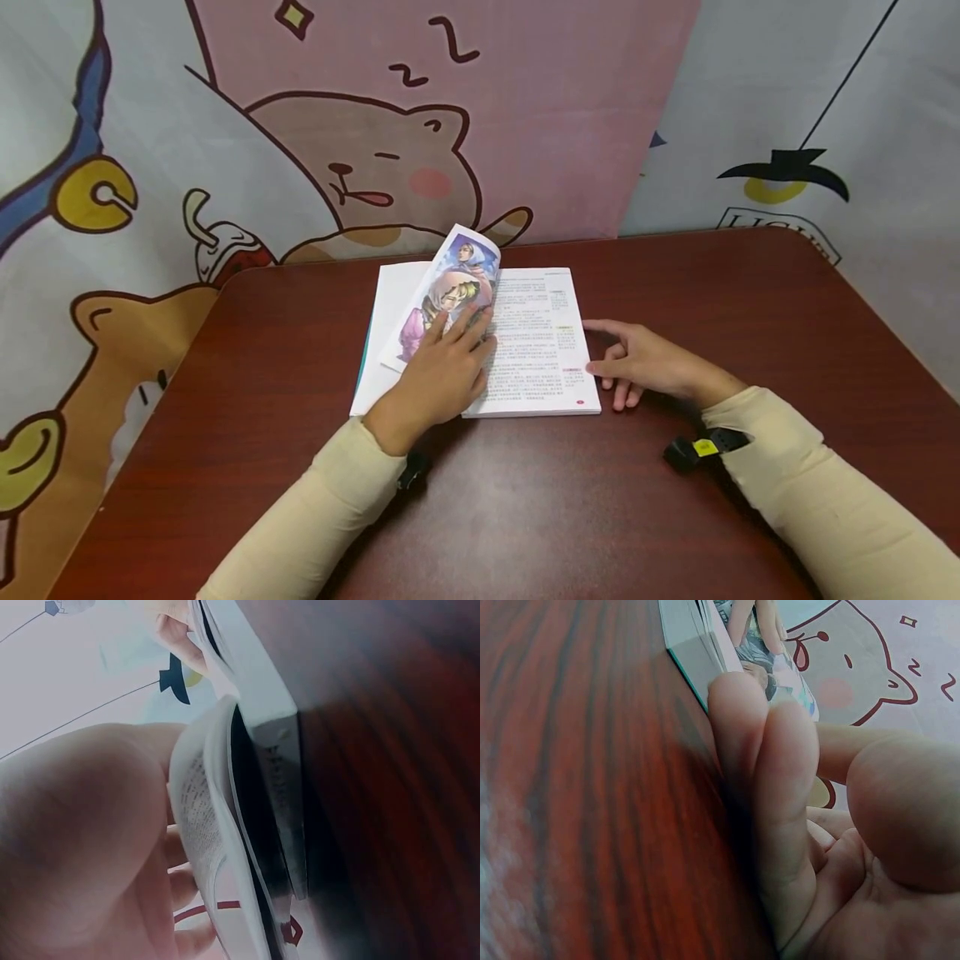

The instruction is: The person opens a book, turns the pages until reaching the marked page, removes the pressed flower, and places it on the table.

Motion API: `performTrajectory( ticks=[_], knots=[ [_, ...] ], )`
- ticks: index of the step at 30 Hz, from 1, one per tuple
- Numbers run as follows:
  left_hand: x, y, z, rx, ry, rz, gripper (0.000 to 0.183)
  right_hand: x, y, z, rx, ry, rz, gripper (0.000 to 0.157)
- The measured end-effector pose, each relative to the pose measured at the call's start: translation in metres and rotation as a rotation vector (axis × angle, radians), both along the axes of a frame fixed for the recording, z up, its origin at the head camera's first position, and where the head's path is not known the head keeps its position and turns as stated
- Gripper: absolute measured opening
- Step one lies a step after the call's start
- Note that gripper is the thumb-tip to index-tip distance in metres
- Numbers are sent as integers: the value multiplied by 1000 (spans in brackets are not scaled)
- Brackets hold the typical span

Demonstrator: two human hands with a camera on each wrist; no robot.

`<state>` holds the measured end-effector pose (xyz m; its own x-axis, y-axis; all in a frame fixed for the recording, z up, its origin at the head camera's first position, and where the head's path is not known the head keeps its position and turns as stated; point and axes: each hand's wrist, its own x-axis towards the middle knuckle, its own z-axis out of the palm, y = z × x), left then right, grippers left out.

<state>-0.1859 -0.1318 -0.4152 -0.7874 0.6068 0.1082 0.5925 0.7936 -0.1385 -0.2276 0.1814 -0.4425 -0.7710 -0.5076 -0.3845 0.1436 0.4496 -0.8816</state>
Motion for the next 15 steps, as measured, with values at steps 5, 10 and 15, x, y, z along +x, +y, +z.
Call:
performTrajectory(
  ticks=[5,10,15],
  knots=[
    [1,0,1,3,14,10,46,-1,0,0,-3,1,-1,84],
    [3,-1,2,-21,-31,47,49,-1,1,1,2,-2,1,85],
    [3,-1,2,-25,-93,75,52,0,0,0,2,5,-2,85]
  ],
)
